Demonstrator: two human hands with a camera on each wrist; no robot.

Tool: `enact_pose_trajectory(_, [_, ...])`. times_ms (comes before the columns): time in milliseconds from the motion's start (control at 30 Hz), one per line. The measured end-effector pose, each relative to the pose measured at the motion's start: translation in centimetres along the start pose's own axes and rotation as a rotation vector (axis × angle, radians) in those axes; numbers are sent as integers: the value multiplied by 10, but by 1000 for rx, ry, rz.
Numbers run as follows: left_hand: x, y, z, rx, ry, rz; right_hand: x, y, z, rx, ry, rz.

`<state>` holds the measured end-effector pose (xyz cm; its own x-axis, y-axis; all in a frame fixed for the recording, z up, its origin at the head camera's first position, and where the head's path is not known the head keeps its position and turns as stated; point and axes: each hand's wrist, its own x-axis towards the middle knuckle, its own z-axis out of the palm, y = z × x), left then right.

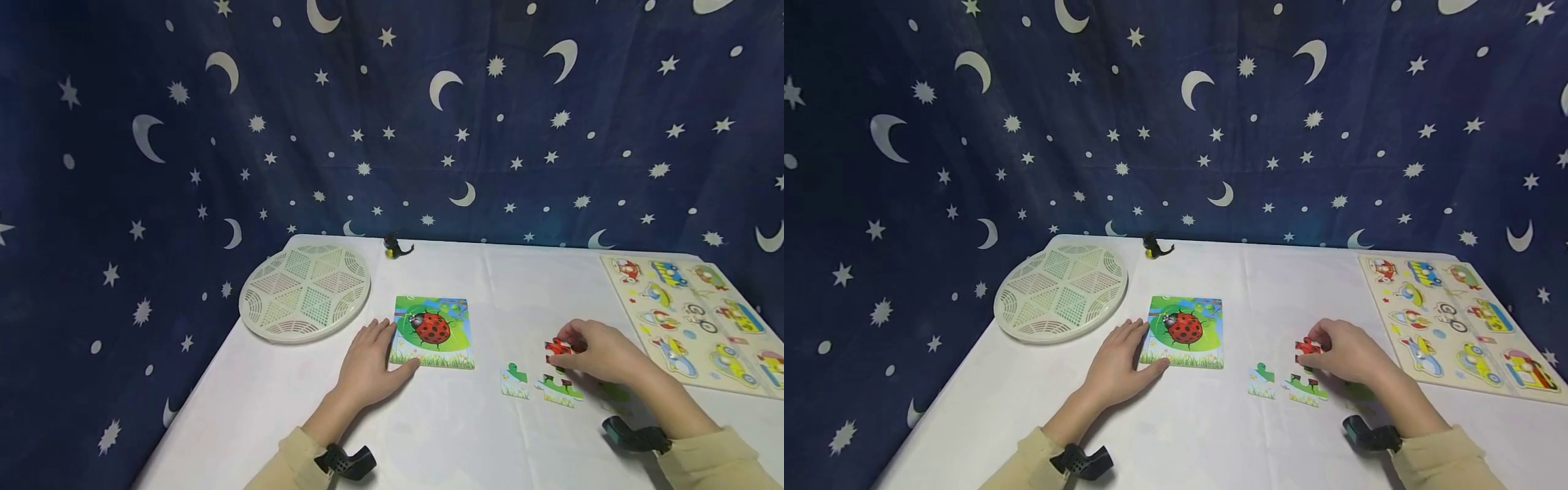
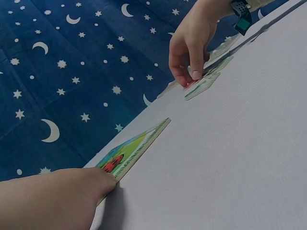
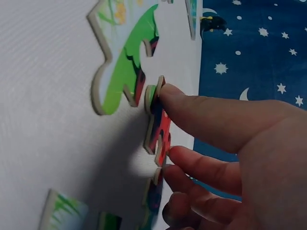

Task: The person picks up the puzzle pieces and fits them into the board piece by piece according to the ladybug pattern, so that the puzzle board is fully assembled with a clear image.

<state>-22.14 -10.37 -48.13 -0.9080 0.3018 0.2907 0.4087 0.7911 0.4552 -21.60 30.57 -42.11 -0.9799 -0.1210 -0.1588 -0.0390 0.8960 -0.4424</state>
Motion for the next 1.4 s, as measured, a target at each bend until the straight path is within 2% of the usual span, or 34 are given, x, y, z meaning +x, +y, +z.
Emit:
enact_pose_trajectory(400, [-2,-1,5,12,34,18,-3,5,0,-36,18,-60])
enact_pose_trajectory(667, [-4,1,12,1,16,-5,-10,10,10,-32,46,-15])
enact_pose_trajectory(900, [-3,-1,7,16,19,-13,-7,5,14,16,82,-25])
enact_pose_trajectory(1100, [-3,-5,5,13,46,5,-5,-2,16,45,59,-35])
enact_pose_trajectory(1400, [-3,-2,6,5,34,6,1,-1,7,125,-17,-100])
